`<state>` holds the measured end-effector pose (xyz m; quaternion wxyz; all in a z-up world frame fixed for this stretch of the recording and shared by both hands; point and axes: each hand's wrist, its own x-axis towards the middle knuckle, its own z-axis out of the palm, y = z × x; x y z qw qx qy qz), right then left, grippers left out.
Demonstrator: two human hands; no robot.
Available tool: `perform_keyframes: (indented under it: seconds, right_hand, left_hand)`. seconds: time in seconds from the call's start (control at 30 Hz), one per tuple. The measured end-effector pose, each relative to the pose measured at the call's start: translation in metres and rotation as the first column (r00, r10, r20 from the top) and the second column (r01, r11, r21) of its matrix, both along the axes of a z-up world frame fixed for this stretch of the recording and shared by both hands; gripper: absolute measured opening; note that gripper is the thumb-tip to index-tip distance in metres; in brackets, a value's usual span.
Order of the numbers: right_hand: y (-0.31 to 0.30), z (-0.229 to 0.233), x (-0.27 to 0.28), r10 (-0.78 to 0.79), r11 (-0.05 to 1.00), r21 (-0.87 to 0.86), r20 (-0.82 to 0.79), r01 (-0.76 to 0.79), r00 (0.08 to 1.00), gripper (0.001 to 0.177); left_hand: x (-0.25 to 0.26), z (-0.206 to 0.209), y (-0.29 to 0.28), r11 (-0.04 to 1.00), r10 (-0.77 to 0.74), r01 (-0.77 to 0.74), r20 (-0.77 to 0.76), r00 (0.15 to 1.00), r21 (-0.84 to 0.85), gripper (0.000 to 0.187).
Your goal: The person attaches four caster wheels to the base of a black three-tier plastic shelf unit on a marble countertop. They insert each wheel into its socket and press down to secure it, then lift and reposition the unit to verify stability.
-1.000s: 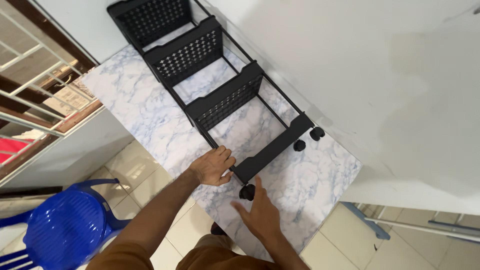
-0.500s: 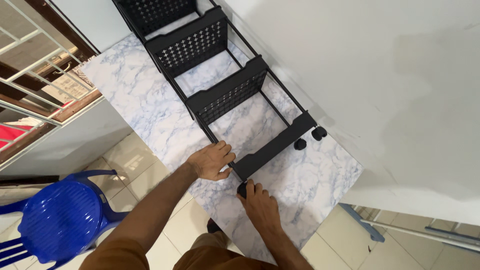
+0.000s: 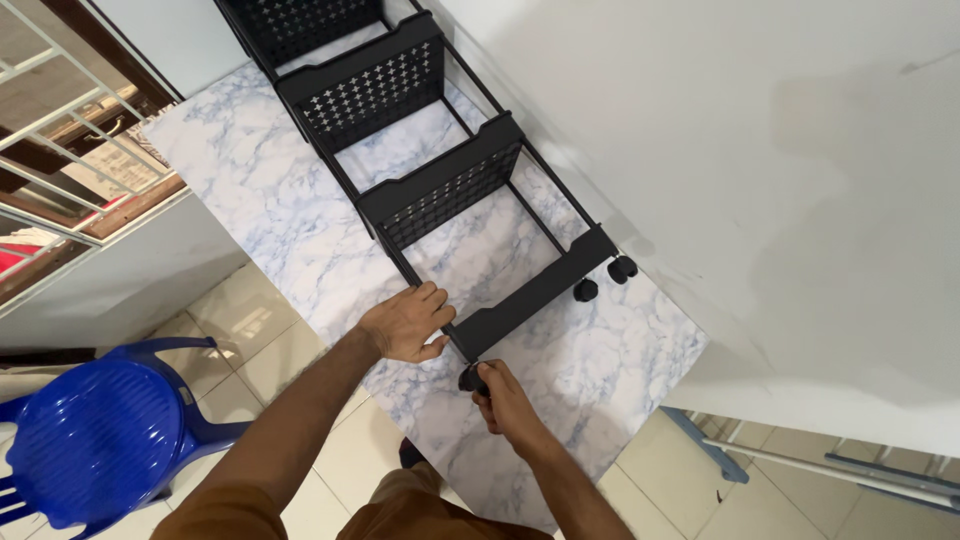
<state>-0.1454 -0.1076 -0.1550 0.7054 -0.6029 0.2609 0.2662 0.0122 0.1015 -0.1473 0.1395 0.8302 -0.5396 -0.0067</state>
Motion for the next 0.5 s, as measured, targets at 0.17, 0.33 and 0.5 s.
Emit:
perform_keyframes:
  seconds: [0.17, 0.33, 0.5]
  right_hand:
    - [0.007, 0.015, 0.000, 0.161, 0.938, -0.335, 0.191, -0.090, 0.968, 0.041]
    - [0.019, 0.032, -0.007, 0.447, 0.632, -0.775, 0.390, 0.024, 0.805, 0.084]
    - [0.015, 0.034, 0.005, 0.585, 0.575, -0.805, 0.277, -0.149, 0.763, 0.092]
  left_hand:
    - [-0.006, 0.003, 0.000, 0.998, 0.049, -0.045, -0.079, 0.996, 0.053, 0.036]
    - [-0.032, -0.003, 0.003, 0.968, 0.232, -0.235, -0.043, 0.972, -0.090, 0.052]
    - [-0.058, -0.024, 0.016, 0.858, 0.472, -0.493, -0.160, 0.867, -0.146, 0.071]
